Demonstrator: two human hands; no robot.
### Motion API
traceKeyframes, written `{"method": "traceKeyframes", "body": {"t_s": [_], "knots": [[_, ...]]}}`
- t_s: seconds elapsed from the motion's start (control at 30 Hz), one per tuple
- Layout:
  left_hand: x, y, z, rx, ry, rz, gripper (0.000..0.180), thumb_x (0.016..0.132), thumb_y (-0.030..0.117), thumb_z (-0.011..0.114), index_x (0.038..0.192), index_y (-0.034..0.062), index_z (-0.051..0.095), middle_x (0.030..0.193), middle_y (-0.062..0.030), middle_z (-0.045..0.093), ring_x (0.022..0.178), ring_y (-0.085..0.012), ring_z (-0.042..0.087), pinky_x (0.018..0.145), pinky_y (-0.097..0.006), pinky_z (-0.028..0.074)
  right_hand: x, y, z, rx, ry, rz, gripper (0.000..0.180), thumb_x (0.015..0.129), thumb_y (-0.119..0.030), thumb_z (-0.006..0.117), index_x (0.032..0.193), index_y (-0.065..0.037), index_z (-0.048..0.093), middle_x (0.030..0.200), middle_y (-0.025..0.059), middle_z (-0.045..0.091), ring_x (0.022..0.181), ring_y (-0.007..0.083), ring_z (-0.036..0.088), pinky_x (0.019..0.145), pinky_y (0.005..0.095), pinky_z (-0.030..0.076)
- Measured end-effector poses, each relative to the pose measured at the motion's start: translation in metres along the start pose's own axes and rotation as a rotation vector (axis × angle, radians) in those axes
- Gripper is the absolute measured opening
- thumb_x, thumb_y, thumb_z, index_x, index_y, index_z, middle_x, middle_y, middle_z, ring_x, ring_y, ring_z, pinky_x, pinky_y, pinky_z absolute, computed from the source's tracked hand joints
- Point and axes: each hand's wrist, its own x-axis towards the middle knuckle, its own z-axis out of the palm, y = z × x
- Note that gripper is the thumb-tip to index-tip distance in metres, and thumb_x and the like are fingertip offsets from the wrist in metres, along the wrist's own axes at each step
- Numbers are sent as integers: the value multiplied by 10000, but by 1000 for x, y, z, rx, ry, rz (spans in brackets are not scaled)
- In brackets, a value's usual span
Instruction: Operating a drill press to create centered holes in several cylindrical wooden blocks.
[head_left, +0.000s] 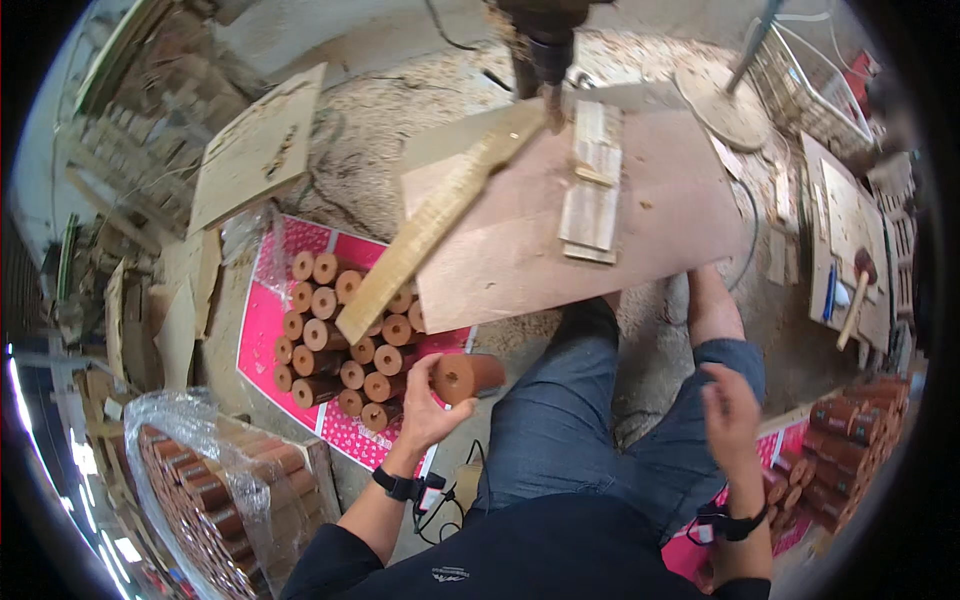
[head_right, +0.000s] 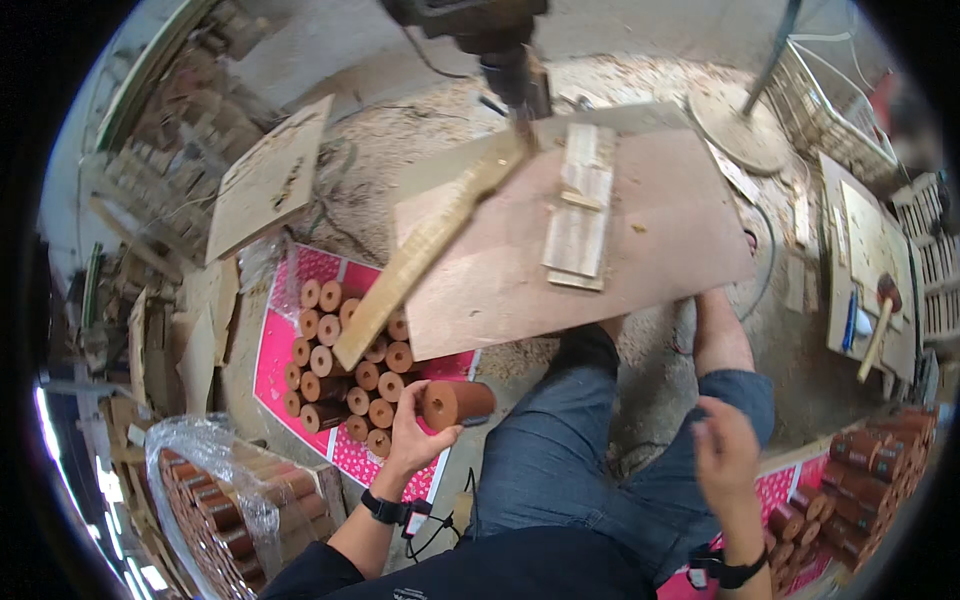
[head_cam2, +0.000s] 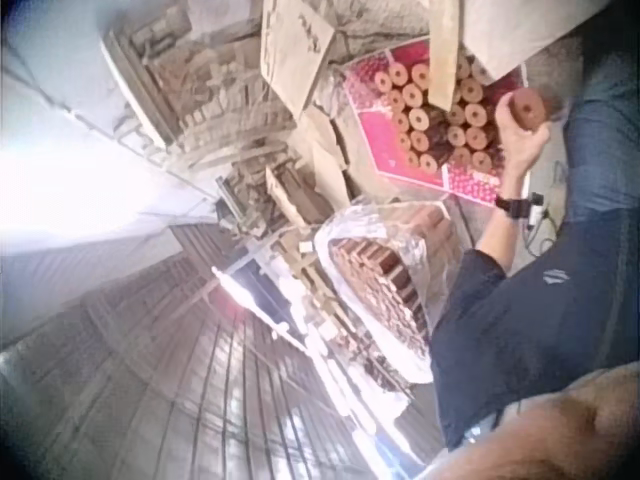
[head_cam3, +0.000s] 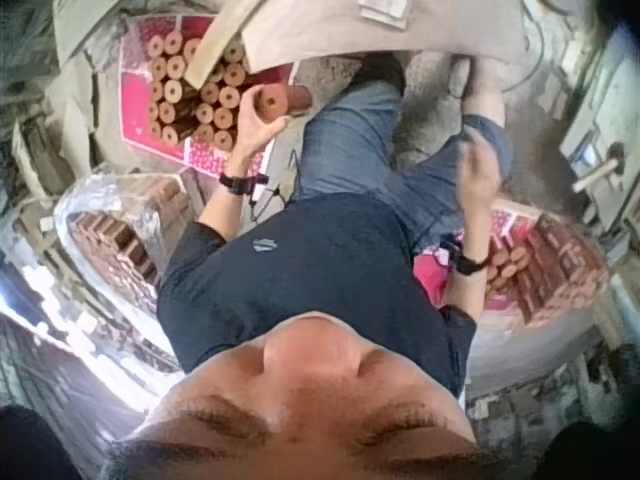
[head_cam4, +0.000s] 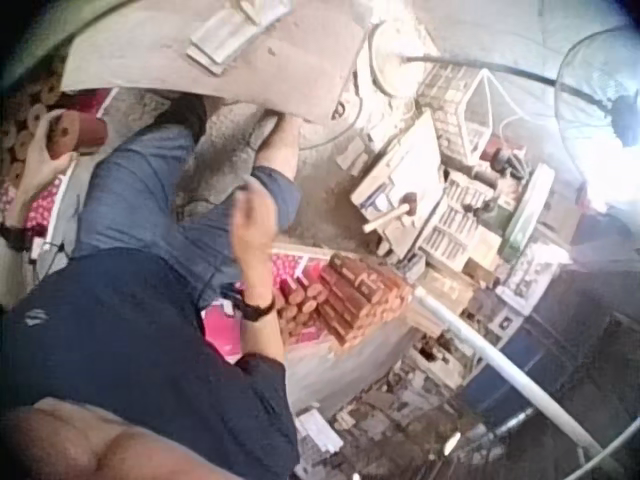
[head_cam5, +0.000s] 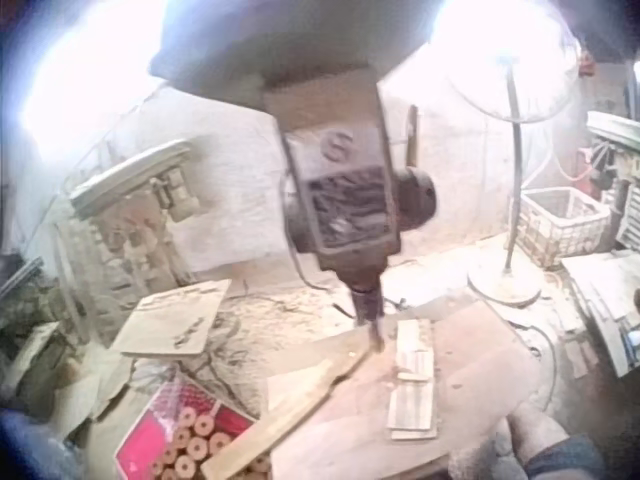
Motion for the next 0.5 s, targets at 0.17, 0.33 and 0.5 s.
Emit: {"method": "traceKeyframes", "body": {"t_s": [0.17,0.33,0.5], "knots": [[-21,86,-25,-269,-54,129,810,633,212,829,1313,33,427,1204,-128,535,1118,-232,534,955,-348,439,41,-126,75,177,-212,-681,523,869,-308,650,1304,-46,522,1254,147,584,1140,312,568,941,426,439],[-32,144,-52,43,-19,355,788,612,288,819,1270,31,469,1088,-149,536,1010,-297,579,858,-377,490,58,-162,90,201,-293,-932,596,896,-478,554,1314,-53,519,1328,155,531,1233,297,501,998,408,387],[-26,163,-67,416,-15,299,778,618,362,769,1247,1,488,1073,-162,535,991,-341,577,818,-416,497,70,-146,74,-389,-53,-489,598,882,-566,525,1286,-128,575,1276,158,548,1174,342,514,984,492,376]]}}
